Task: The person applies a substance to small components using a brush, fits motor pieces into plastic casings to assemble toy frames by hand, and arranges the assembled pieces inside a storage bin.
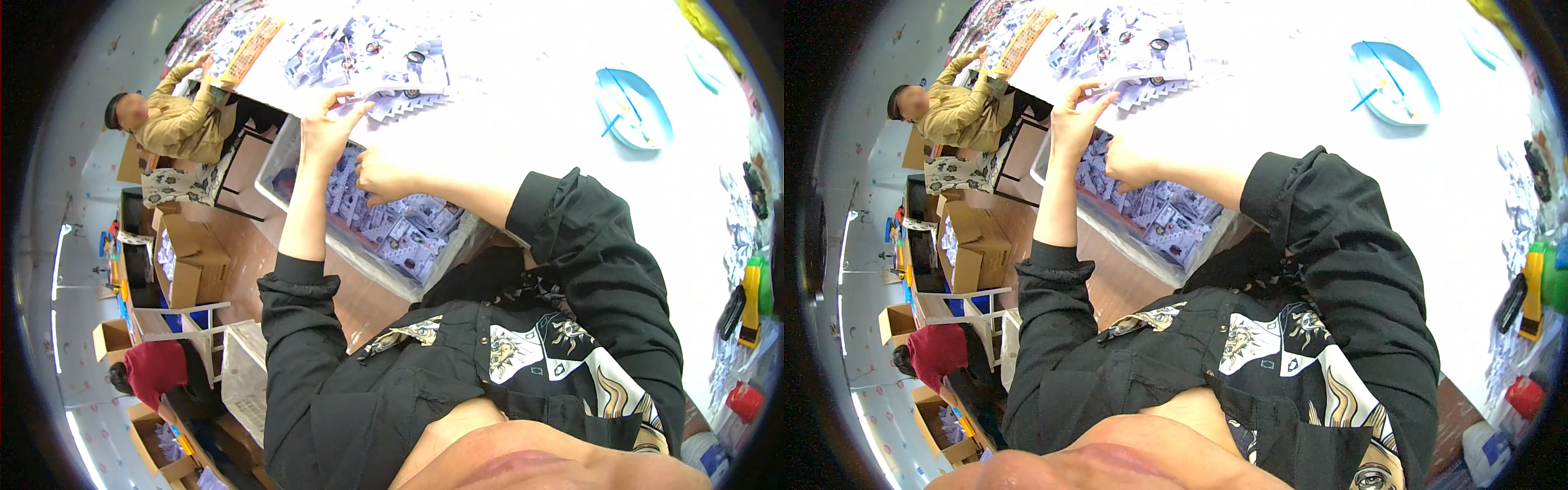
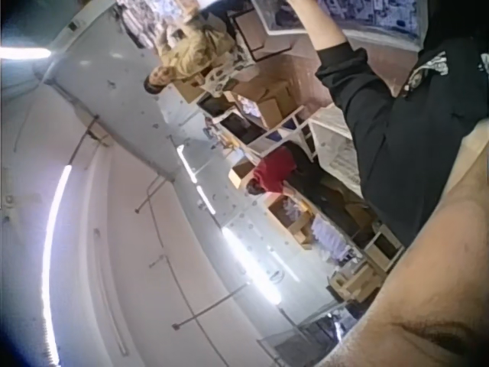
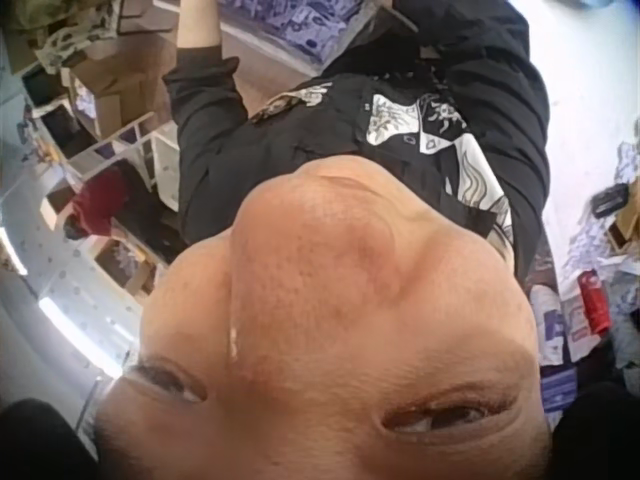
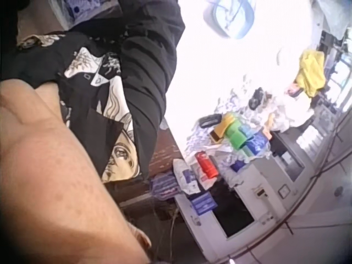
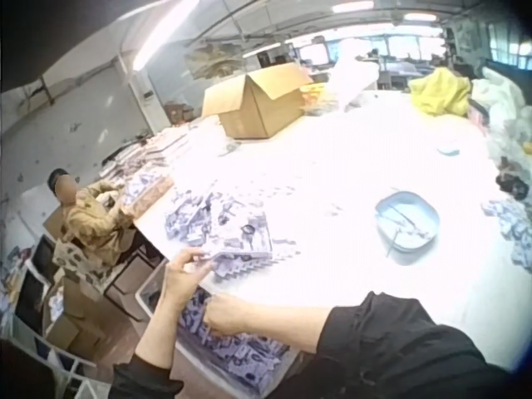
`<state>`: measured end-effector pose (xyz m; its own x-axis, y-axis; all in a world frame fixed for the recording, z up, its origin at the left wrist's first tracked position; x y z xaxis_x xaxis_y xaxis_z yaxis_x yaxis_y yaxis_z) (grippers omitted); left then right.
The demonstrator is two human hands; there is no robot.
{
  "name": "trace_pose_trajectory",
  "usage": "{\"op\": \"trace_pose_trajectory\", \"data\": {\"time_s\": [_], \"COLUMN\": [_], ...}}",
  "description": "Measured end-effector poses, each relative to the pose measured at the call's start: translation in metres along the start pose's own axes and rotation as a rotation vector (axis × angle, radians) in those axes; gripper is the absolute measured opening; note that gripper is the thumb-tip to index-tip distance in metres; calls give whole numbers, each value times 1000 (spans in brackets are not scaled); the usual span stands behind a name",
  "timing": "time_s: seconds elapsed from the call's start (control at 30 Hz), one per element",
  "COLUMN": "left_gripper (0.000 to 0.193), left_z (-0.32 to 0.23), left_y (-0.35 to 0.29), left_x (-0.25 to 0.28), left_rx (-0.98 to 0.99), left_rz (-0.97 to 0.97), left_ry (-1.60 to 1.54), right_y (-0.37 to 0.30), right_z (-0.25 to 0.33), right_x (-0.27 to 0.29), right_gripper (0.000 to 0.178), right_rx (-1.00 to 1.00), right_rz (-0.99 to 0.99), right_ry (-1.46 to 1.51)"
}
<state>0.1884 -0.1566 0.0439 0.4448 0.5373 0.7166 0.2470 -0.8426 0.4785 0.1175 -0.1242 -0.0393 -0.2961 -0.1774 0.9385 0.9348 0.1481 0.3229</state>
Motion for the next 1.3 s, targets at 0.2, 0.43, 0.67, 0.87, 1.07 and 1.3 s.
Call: {"op": "trace_pose_trajectory", "data": {"time_s": [0.2,0.43,0.67,0.87,1.07,1.3], "left_gripper": [23,21,18,20,23,29], "left_z": [16,-9,-24,-45,-74,-109], "left_y": [3,12,10,-53,-142,-254], "left_x": [-9,12,125,245,321,361], "left_rx": [42,52,159,317,475,641], "left_rz": [56,-26,55,64,0,-195], "left_ry": [-268,-623,-578,18,280,510], "right_y": [3,6,1,-1,12,17], "right_z": [-2,-4,3,-7,-34,-61], "right_x": [-1,0,2,-4,-22,-50], "right_gripper": [34,34,34,34,14,17], "right_rx": [-21,-17,-22,-66,-52,-115], "right_rz": [16,1,2,92,-31,-321], "right_ry": [9,35,33,-45,-73,221]}}
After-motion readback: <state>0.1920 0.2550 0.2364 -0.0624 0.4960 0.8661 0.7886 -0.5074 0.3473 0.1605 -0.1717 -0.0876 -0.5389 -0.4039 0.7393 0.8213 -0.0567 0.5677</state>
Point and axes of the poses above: each hand's wrist, its own y-axis towards the middle knuckle, its own x-axis out of the back of the hand, z = x × y, the point moved 7 cm from there along y, towards the middle knuckle, and after that the axes turned 6 degrees about y, right-handed, at the moved point
